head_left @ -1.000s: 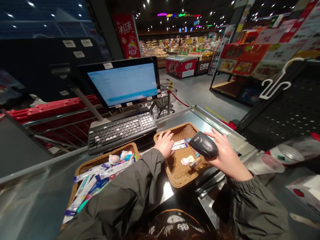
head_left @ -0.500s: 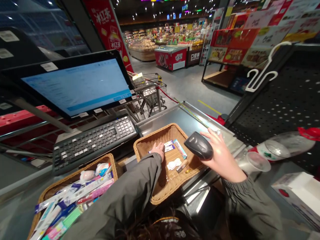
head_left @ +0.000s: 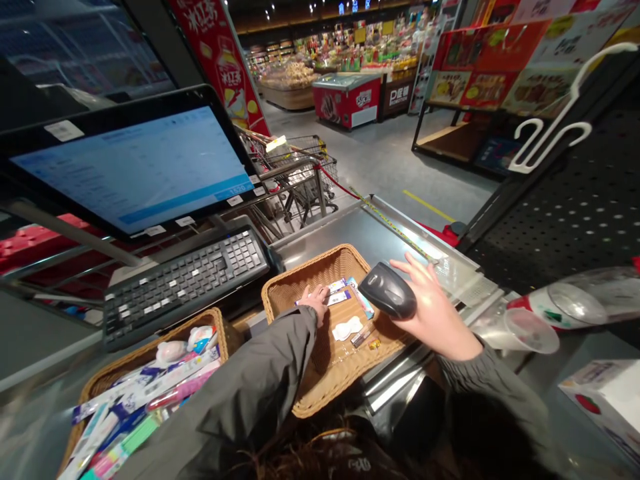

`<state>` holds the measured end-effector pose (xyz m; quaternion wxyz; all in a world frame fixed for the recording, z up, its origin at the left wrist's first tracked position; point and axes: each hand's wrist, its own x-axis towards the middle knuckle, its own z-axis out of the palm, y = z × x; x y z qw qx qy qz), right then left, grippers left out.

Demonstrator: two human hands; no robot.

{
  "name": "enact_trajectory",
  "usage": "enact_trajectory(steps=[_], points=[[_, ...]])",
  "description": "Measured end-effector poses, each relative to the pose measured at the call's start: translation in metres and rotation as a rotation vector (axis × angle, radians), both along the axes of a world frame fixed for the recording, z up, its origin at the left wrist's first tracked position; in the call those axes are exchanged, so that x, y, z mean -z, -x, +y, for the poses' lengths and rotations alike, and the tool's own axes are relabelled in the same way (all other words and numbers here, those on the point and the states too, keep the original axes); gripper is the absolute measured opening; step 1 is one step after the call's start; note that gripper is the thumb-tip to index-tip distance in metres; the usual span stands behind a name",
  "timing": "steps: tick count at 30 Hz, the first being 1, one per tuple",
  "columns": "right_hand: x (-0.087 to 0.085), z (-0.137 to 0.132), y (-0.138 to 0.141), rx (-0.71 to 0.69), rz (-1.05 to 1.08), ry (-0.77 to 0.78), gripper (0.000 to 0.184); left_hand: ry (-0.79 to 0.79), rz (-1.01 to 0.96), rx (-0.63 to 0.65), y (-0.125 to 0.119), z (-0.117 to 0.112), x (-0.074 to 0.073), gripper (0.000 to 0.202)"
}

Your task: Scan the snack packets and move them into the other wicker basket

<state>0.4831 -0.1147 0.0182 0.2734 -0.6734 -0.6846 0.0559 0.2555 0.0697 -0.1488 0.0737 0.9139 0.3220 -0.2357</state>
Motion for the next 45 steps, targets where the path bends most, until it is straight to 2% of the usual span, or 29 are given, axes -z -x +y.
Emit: enact_trajectory(steps=[4, 9, 14, 17, 24, 28, 32, 36, 40, 45], points=[[-0.001, 0.003, 0.002, -0.012, 0.003, 0.021, 0.041, -0.05, -0.021, -0.02, 0.0, 0.0, -0.004, 0.039], [-0.001, 0.005, 0.004, -0.019, -0.003, 0.044, 0.039, -0.075, -0.033, -0.04, -0.003, -0.003, -0.002, 0.038], [-0.002, 0.005, 0.006, -0.012, 0.001, 0.053, 0.039, -0.079, -0.053, -0.007, -0.004, -0.003, -0.001, 0.035], [-0.002, 0.008, 0.008, -0.02, -0.002, 0.06, 0.041, -0.091, -0.064, -0.002, -0.007, -0.005, 0.003, 0.043], [-0.001, 0.011, 0.013, -0.02, -0.004, 0.063, 0.046, -0.134, -0.131, 0.022, -0.019, -0.016, 0.018, 0.047], [0.0, 0.009, 0.014, -0.016, -0.004, 0.07, 0.046, -0.152, -0.145, 0.039, -0.023, -0.02, 0.011, 0.045], [0.0, 0.005, 0.012, -0.01, 0.0, 0.048, 0.044, -0.169, -0.146, 0.038, -0.031, -0.021, -0.014, 0.038], [-0.002, 0.001, 0.01, 0.016, -0.003, 0.006, 0.043, -0.191, -0.158, 0.032, -0.038, -0.018, -0.056, 0.035], [-0.006, -0.001, 0.015, 0.035, -0.016, -0.049, 0.041, -0.278, -0.293, 0.063, -0.027, -0.017, -0.116, 0.03], [-0.014, 0.001, 0.036, -0.023, -0.06, -0.128, 0.048, -0.521, -0.552, 0.07, 0.023, -0.023, -0.197, 0.022]])
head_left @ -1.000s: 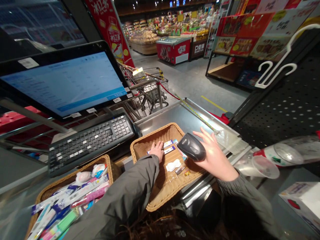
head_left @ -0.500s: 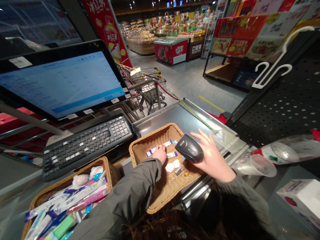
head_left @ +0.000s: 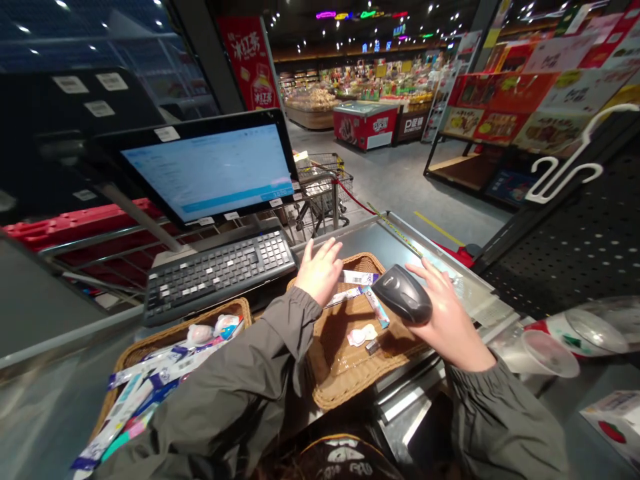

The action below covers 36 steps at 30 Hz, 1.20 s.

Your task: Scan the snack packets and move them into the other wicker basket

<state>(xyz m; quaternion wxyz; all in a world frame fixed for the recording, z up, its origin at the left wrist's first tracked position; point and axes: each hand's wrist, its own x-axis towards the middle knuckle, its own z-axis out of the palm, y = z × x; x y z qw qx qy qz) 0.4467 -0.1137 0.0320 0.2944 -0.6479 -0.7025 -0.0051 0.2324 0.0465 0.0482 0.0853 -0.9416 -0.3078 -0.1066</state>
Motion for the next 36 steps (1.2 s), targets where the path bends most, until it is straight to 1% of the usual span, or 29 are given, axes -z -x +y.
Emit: enact_trajectory(steps=[1, 3, 4, 6, 10, 13, 16, 20, 23, 27, 32, 36], points=[[-0.002, 0.001, 0.007, -0.02, -0.008, -0.009, 0.047, -0.049, -0.035, -0.01, 0.014, -0.003, -0.012, 0.019], [-0.007, 0.002, 0.022, -0.065, -0.024, -0.027, 0.044, -0.147, -0.105, -0.041, 0.044, -0.009, -0.029, 0.016], [-0.01, 0.002, 0.031, -0.088, -0.03, -0.037, 0.042, -0.194, -0.138, -0.059, 0.06, -0.013, -0.035, 0.015], [-0.017, 0.003, 0.05, -0.136, -0.042, -0.052, 0.037, -0.276, -0.192, -0.095, 0.092, -0.023, -0.041, 0.013], [-0.03, 0.006, 0.091, -0.244, -0.098, -0.05, 0.042, -0.392, -0.244, -0.172, 0.151, -0.049, -0.043, 0.012], [-0.039, 0.008, 0.123, -0.324, -0.147, -0.05, 0.045, -0.421, -0.253, -0.248, 0.19, -0.068, -0.043, 0.011], [-0.045, 0.008, 0.154, -0.408, -0.175, -0.062, 0.044, -0.373, -0.243, -0.339, 0.226, -0.084, -0.041, 0.007], [-0.046, 0.007, 0.186, -0.516, -0.192, -0.059, 0.044, -0.297, -0.232, -0.454, 0.269, -0.1, -0.038, 0.009], [-0.044, 0.005, 0.203, -0.564, -0.2, -0.059, 0.046, -0.293, -0.236, -0.506, 0.294, -0.11, -0.033, 0.009], [-0.045, 0.001, 0.223, -0.602, -0.207, -0.03, 0.036, -0.284, -0.231, -0.543, 0.316, -0.121, -0.026, 0.01], [-0.047, -0.006, 0.24, -0.628, -0.204, 0.011, 0.043, -0.269, -0.252, -0.561, 0.33, -0.131, -0.02, 0.011], [-0.046, -0.011, 0.246, -0.615, -0.205, 0.022, 0.044, -0.264, -0.254, -0.556, 0.336, -0.132, -0.018, 0.01]])
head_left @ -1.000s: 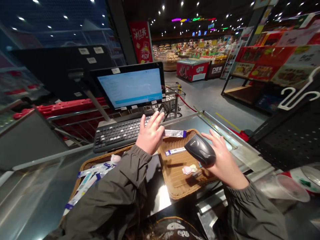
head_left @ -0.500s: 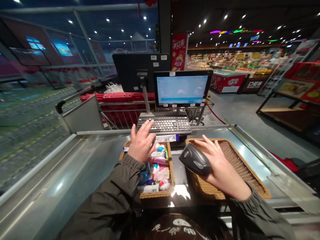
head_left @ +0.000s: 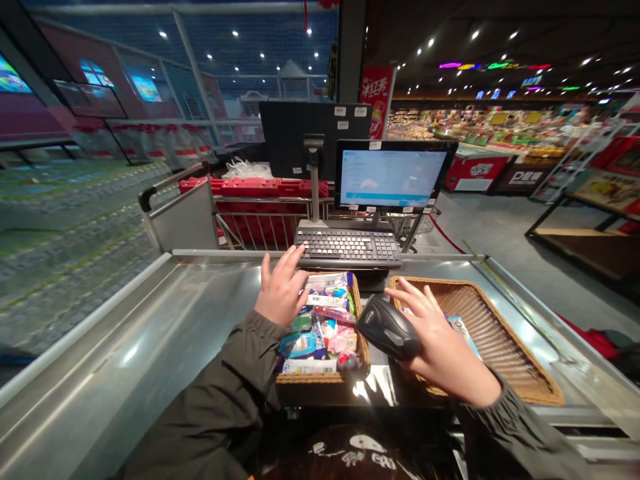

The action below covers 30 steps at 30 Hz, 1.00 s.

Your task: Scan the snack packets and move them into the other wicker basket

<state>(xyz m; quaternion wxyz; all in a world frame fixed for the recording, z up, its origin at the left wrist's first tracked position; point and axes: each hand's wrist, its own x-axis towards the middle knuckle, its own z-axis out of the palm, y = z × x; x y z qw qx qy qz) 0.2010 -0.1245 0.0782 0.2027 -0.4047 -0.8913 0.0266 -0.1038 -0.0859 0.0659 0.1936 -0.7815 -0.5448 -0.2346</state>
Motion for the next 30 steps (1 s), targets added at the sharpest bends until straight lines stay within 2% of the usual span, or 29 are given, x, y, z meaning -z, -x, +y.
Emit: enact_trajectory(steps=[14, 24, 30], points=[[0.0, -0.009, 0.003, 0.025, -0.014, -0.007, 0.044, 0.011, -0.019, 0.045, 0.005, 0.005, 0.003, 0.011], [-0.001, -0.008, 0.004, 0.03, -0.024, -0.017, 0.041, 0.015, 0.001, 0.017, 0.009, 0.002, 0.003, 0.01], [0.001, -0.006, 0.005, 0.034, -0.032, -0.011, 0.041, 0.067, 0.008, 0.017, 0.016, 0.001, 0.01, 0.007]])
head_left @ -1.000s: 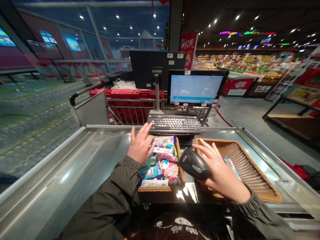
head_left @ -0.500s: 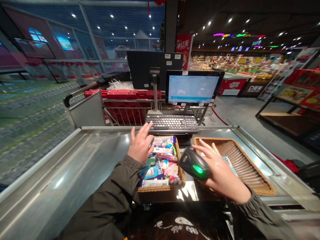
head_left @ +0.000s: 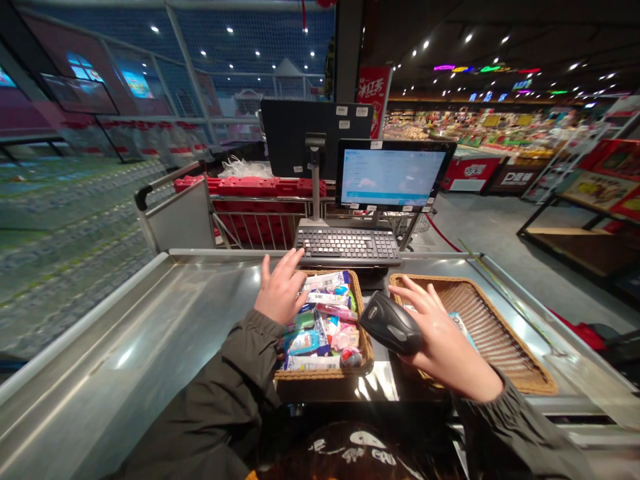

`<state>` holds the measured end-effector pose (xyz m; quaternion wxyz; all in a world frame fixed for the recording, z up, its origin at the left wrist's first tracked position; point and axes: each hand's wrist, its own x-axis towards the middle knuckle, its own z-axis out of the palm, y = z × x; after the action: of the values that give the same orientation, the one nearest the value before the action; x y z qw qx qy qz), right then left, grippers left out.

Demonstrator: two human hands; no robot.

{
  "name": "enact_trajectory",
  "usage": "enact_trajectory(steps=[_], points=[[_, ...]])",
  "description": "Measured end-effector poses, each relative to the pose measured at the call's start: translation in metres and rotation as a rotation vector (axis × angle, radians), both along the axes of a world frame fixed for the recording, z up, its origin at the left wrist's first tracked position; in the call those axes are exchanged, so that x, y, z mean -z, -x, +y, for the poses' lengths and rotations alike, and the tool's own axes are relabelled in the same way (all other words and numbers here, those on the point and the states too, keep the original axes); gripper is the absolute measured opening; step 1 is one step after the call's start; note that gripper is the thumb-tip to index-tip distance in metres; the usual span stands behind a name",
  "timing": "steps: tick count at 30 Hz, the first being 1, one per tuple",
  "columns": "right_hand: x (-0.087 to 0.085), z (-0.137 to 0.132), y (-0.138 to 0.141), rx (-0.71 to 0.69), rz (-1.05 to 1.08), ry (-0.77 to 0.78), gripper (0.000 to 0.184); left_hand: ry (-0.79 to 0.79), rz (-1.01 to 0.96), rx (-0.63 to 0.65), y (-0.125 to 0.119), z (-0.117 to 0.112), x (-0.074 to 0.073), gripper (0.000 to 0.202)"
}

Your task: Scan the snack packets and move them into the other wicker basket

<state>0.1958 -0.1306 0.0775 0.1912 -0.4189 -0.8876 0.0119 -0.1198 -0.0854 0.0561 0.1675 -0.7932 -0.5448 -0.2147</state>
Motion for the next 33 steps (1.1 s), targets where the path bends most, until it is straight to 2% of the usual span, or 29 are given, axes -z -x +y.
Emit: enact_trajectory(steps=[7, 12, 20, 28, 30, 33], points=[[0.004, 0.001, -0.002, -0.003, -0.002, 0.009, 0.037, 0.191, 0.04, 0.06, 0.012, -0.005, 0.024, 0.007], [0.004, 0.0, -0.001, 0.01, -0.005, 0.021, 0.04, 0.269, 0.036, 0.107, 0.009, -0.016, 0.04, 0.009], [0.007, -0.002, 0.002, 0.017, 0.001, 0.055, 0.042, 0.429, 0.066, 0.227, -0.014, -0.032, 0.057, 0.013], [0.009, -0.005, -0.005, 0.039, 0.007, 0.067, 0.04, 0.447, 0.018, 0.124, -0.051, -0.049, 0.082, 0.026], [0.011, -0.006, -0.007, 0.045, 0.008, 0.067, 0.04, 0.439, 0.02, 0.11, -0.057, -0.052, 0.084, 0.027], [0.013, -0.007, -0.012, 0.055, 0.015, 0.065, 0.041, 0.44, 0.021, 0.133, -0.058, -0.053, 0.077, 0.027]])
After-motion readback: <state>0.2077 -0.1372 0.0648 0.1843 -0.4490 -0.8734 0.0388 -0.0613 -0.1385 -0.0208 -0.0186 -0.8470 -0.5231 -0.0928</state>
